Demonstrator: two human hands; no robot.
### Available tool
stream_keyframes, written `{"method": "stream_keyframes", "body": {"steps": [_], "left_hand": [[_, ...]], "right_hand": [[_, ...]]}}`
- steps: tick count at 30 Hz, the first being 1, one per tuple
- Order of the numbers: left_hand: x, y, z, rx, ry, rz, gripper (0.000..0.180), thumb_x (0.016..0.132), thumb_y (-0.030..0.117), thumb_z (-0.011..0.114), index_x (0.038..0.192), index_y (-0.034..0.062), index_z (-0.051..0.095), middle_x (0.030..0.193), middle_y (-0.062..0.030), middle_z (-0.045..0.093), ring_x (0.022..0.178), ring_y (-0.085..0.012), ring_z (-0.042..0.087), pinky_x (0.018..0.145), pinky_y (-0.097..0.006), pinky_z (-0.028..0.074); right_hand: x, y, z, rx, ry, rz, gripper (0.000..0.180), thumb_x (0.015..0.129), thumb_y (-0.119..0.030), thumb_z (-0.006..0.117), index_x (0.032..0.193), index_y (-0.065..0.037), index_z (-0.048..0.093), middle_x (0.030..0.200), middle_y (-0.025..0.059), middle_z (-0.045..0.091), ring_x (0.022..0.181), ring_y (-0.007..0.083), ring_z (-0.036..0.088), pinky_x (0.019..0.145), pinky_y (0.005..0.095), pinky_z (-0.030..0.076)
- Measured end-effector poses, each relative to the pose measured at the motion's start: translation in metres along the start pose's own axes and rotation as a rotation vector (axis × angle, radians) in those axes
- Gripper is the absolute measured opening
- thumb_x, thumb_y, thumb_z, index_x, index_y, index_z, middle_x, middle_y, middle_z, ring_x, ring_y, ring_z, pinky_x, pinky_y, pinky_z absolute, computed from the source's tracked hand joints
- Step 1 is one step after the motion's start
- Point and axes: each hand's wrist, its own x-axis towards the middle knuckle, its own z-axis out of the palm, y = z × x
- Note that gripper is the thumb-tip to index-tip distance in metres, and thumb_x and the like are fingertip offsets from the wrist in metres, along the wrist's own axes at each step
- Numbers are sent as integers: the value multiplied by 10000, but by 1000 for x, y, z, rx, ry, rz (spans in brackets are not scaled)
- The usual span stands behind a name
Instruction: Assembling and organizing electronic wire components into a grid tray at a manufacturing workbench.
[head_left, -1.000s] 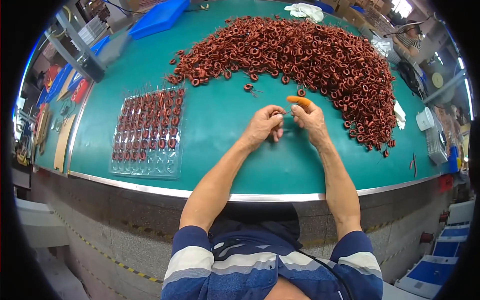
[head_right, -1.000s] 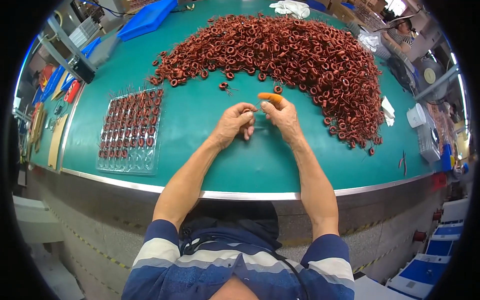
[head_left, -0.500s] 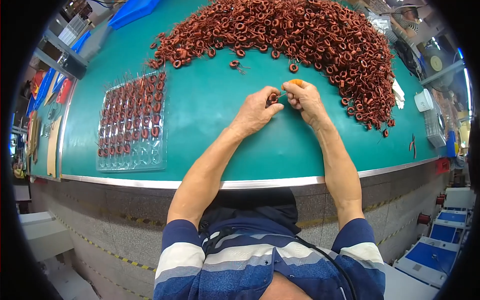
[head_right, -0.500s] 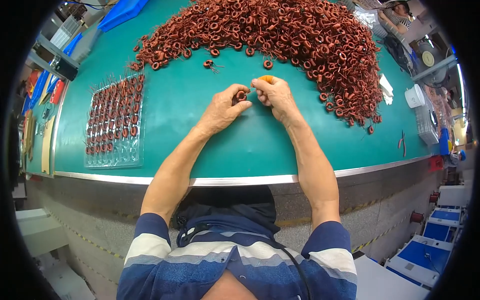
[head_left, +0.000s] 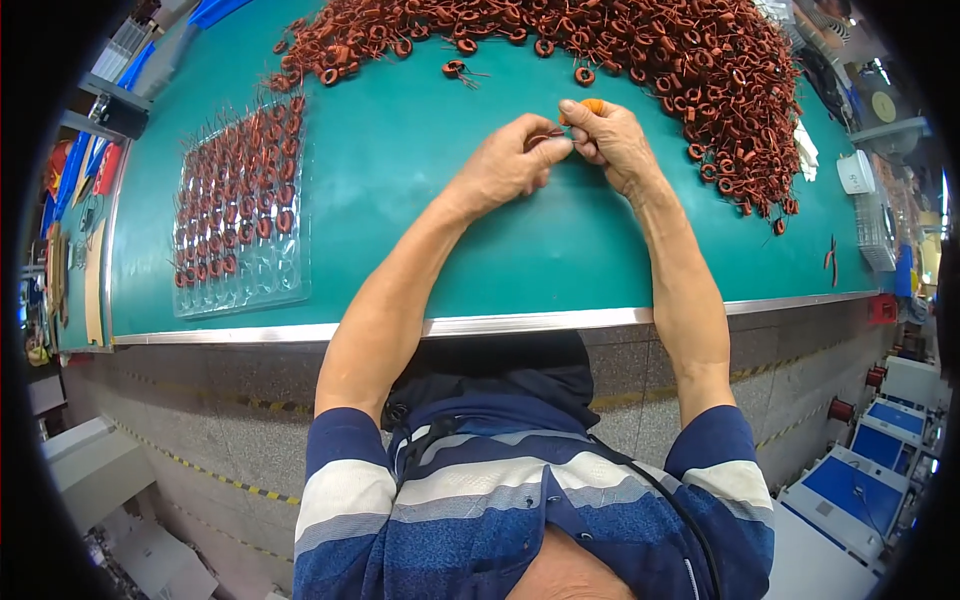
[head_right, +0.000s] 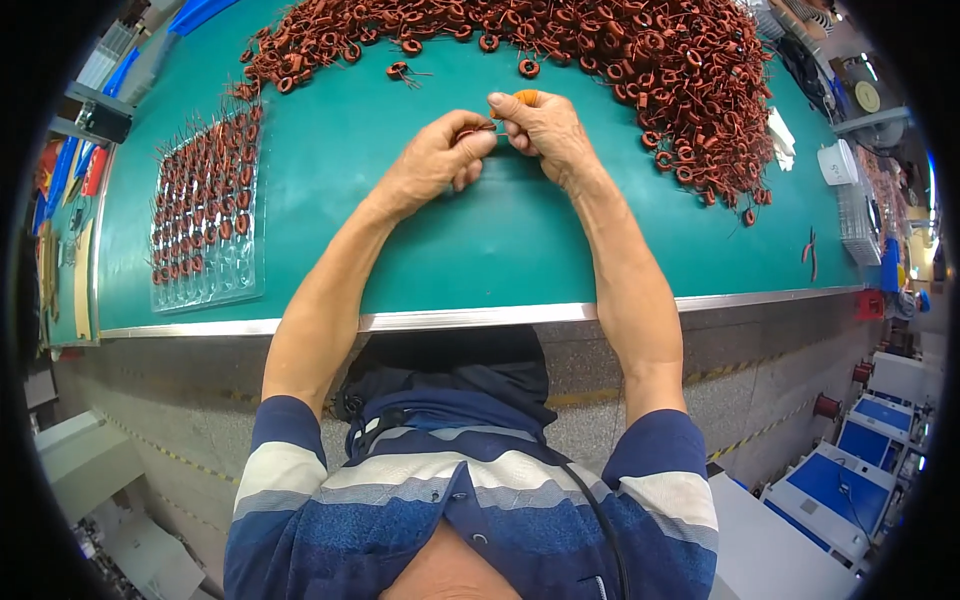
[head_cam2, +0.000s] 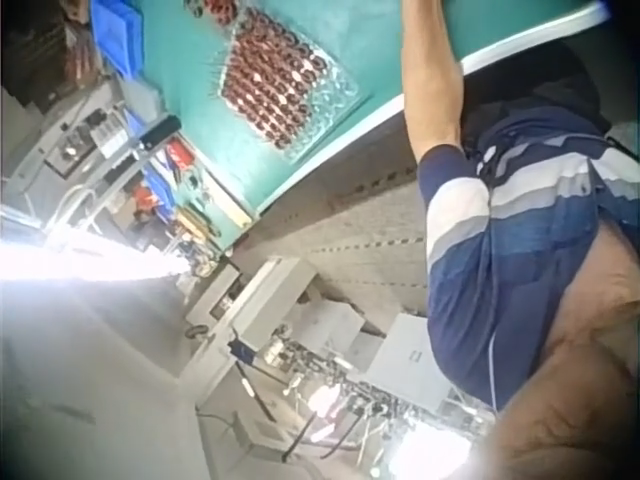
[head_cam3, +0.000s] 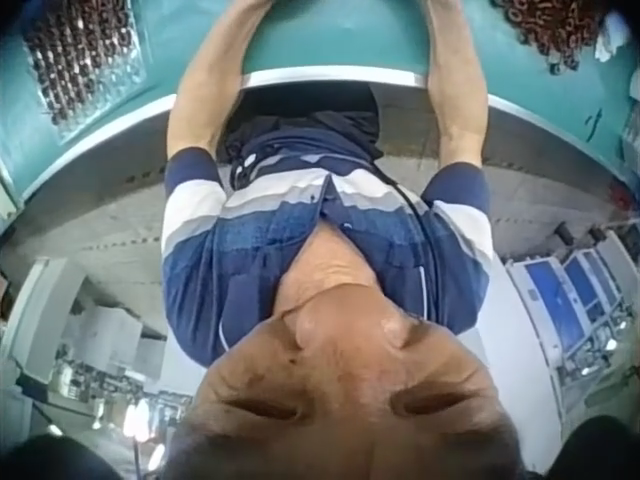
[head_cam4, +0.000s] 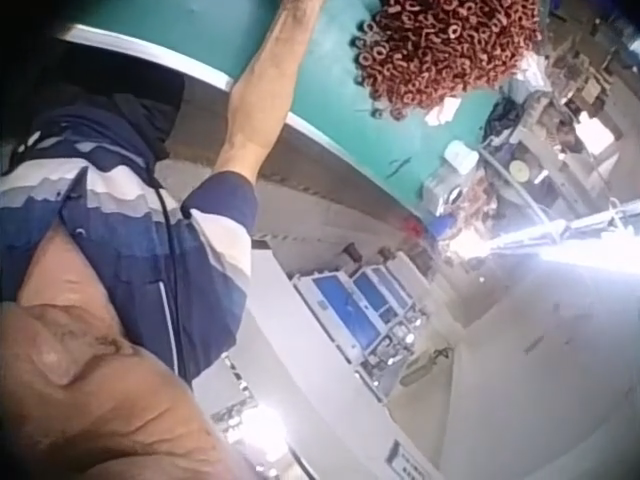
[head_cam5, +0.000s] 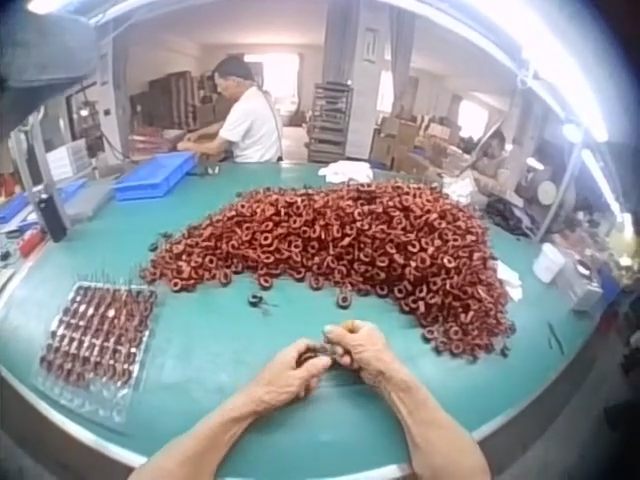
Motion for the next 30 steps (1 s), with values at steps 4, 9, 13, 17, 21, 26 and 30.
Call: {"method": "stream_keyframes", "body": {"steps": [4,9,13,17,21,26,30], "left_hand": [[1,-3,-5,91,9,59,325,946,195,539,1186,-24,519,825,-41,584,614,-77,529,526,-210,440],[2,-3,-4,-129,47,88,299,971,169,490,1199,-25,490,859,-48,576,623,-71,533,522,-191,439],[-2,3,-4,-157,19,63,298,987,204,472,1175,-26,491,835,-54,581,614,-75,544,496,-190,434],[-6,8,-3,-160,21,79,303,989,221,470,1157,-28,511,777,-47,577,587,-79,549,482,-191,430],[-6,5,-3,-111,20,83,307,986,219,473,1160,-27,532,748,-40,575,557,-78,545,454,-194,420],[-6,11,-4,40,124,90,252,948,206,494,1077,24,611,677,-6,579,520,-74,530,439,-231,415],[-5,7,-5,13,61,46,241,948,209,497,1037,20,617,669,-6,575,516,-73,521,440,-234,412]], "right_hand": [[4,3,-2,54,13,17,249,851,-301,722,831,-66,643,637,-43,530,537,36,462,449,167,320],[1,6,-2,37,-108,-91,243,837,-239,725,937,-24,670,728,-10,590,621,53,517,505,180,370],[-2,5,5,-64,-48,-233,189,836,-196,723,906,-34,656,743,2,602,631,69,515,547,187,387],[-6,0,8,-4,-59,-238,189,835,-199,724,900,-35,657,745,9,610,645,69,517,557,184,389],[-6,0,8,-25,-58,-277,187,828,-183,726,905,-28,656,784,20,636,671,73,533,604,197,428],[-7,0,17,-137,42,-401,156,845,-145,697,922,-17,654,812,21,645,677,81,541,630,208,446],[-3,6,9,-1,-30,-257,204,884,-182,667,980,-3,672,798,29,660,661,64,541,596,186,422]]}}
